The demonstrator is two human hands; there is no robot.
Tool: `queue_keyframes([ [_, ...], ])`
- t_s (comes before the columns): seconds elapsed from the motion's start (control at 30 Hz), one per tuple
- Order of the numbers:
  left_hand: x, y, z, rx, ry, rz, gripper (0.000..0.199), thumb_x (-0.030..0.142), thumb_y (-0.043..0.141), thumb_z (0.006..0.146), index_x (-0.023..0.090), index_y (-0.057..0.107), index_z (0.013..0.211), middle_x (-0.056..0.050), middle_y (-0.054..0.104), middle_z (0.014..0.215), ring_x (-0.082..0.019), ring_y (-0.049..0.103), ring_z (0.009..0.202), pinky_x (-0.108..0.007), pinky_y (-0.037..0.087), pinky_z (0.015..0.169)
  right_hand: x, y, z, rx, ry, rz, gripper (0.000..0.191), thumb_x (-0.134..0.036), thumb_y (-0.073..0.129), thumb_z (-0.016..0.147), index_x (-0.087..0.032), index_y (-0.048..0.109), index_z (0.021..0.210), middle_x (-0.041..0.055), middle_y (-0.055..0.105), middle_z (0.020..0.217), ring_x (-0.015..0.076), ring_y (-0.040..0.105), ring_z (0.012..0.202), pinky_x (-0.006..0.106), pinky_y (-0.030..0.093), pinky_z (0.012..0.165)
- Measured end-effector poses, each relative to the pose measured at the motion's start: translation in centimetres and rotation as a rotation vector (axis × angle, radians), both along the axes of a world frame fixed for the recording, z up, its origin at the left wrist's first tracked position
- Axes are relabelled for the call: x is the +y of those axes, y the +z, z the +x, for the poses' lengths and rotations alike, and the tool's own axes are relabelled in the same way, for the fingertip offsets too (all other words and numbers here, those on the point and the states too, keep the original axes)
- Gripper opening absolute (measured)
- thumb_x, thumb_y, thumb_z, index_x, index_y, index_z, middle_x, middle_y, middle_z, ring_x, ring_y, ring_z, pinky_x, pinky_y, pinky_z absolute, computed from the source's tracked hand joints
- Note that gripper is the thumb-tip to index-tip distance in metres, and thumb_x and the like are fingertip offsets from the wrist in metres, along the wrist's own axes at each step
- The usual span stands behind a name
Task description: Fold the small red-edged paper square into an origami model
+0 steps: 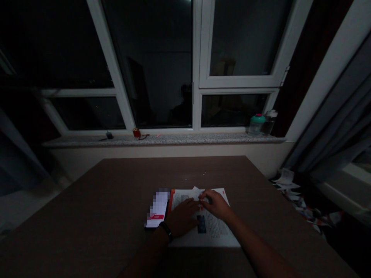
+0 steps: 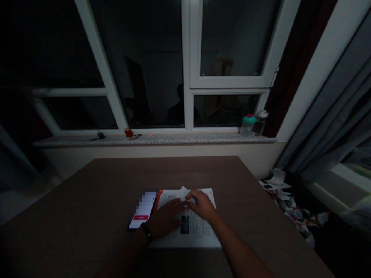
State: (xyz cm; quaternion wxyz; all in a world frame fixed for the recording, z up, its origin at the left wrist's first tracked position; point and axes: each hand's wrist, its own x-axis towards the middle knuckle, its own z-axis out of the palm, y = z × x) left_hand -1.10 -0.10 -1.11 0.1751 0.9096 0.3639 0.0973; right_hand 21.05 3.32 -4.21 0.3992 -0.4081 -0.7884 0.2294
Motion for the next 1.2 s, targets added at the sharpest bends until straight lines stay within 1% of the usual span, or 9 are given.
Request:
queue_keyframes([
  [0.13, 0.0, -0.1, -0.1, -0.017, -0.008, 0.004, 0.056, 0.023, 0.066, 0.086, 0.026, 0.045, 0.138, -0.004, 0.045, 0.148, -0.028, 0.031, 0.142, -0.047, 0.027, 0.118, -0.2, 0.3, -0.1, -0.004, 0.024, -0.022, 0.007, -0.017, 0.063, 0.083, -0.022, 0.062, 0.086, 0.0028, 0.068, 0.091, 0.0194, 0.063, 0.089, 0.03, 0.046, 0.082],
  [0.27, 0.1, 0.0, -0.1, -0.007, -0.025, 0.013, 0.055, 0.025, 0.068, 0.086, 0.027, 0.048, 0.137, -0.004, 0.046, 0.147, -0.027, 0.034, 0.14, -0.046, 0.027, 0.117, 0.1, 0.0, 0.1, 0.009, 0.038, -0.029, 0.005, -0.019, 0.062, 0.085, -0.022, 0.062, 0.087, 0.0025, 0.068, 0.091, 0.0187, 0.063, 0.087, 0.03, 0.046, 0.081],
  [0.47, 0.0, 0.1, -0.1, -0.006, -0.018, 0.019, 0.051, 0.032, 0.073, 0.084, 0.029, 0.055, 0.131, -0.003, 0.046, 0.147, -0.029, 0.034, 0.14, -0.047, 0.03, 0.115, 0.2, -0.3, 0.3, 0.003, 0.014, 0.042, 0.006, -0.017, 0.066, 0.082, -0.021, 0.061, 0.082, 0.0038, 0.065, 0.089, 0.02, 0.059, 0.089, 0.031, 0.044, 0.08],
  [0.63, -0.1, 0.3, 0.0, 0.003, 0.003, -0.004, 0.048, 0.035, 0.076, 0.082, 0.03, 0.06, 0.126, -0.003, 0.046, 0.147, -0.03, 0.033, 0.141, -0.048, 0.031, 0.114, -0.4, -0.4, 0.5, -0.027, 0.106, -0.027, 0.01, -0.014, 0.063, 0.078, -0.021, 0.057, 0.079, -0.0017, 0.06, 0.077, 0.0132, 0.053, 0.065, 0.022, 0.039, 0.06],
  [0.7, -0.1, 0.3, 0.0, 0.007, 0.006, -0.008, 0.048, 0.036, 0.077, 0.08, 0.031, 0.061, 0.125, -0.003, 0.046, 0.147, -0.031, 0.033, 0.141, -0.049, 0.032, 0.114, -0.6, -0.4, 0.6, -0.053, 0.125, -0.042, 0.012, -0.012, 0.062, 0.077, -0.022, 0.055, 0.077, -0.0038, 0.056, 0.071, 0.012, 0.05, 0.061, 0.021, 0.036, 0.057],
  [0.77, 0.0, 0.2, 0.0, 0.01, 0.007, -0.008, 0.048, 0.037, 0.079, 0.079, 0.031, 0.062, 0.124, -0.003, 0.046, 0.147, -0.032, 0.033, 0.14, -0.05, 0.033, 0.113, -0.7, -0.2, 0.7, -0.075, 0.138, -0.023, 0.014, -0.009, 0.061, 0.074, -0.021, 0.054, 0.073, -0.0044, 0.054, 0.068, 0.0119, 0.05, 0.062, 0.021, 0.035, 0.057],
  [0.9, 0.1, 0.0, -0.2, -0.013, -0.003, -0.007, 0.046, 0.038, 0.078, 0.079, 0.032, 0.063, 0.121, -0.003, 0.046, 0.147, -0.031, 0.033, 0.141, -0.051, 0.032, 0.113, -0.4, 0.2, 0.6, -0.108, 0.175, 0.05, 0.016, -0.005, 0.056, 0.074, -0.021, 0.054, 0.071, -0.0028, 0.055, 0.072, 0.0126, 0.051, 0.066, 0.021, 0.037, 0.063],
  [1.07, 0.0, 0.5, -0.2, -0.013, -0.011, -0.021, 0.042, 0.035, 0.078, 0.079, 0.031, 0.064, 0.119, -0.002, 0.046, 0.147, -0.029, 0.033, 0.141, -0.049, 0.031, 0.114, 0.5, 0.0, 0.3, -0.149, 0.1, 0.157, 0.018, -0.006, 0.051, 0.079, -0.021, 0.05, 0.069, -0.0007, 0.053, 0.072, 0.0146, 0.051, 0.071, 0.023, 0.037, 0.066],
  [1.2, 0.0, 0.5, -0.2, -0.008, 0.001, -0.016, 0.04, 0.038, 0.075, 0.082, 0.03, 0.064, 0.119, -0.002, 0.046, 0.147, -0.03, 0.032, 0.14, -0.049, 0.031, 0.114, 1.0, -0.6, 0.4, -0.13, 0.009, 0.129, 0.015, -0.007, 0.051, 0.08, -0.021, 0.052, 0.072, -0.0008, 0.055, 0.072, 0.0143, 0.052, 0.069, 0.023, 0.037, 0.065],
])
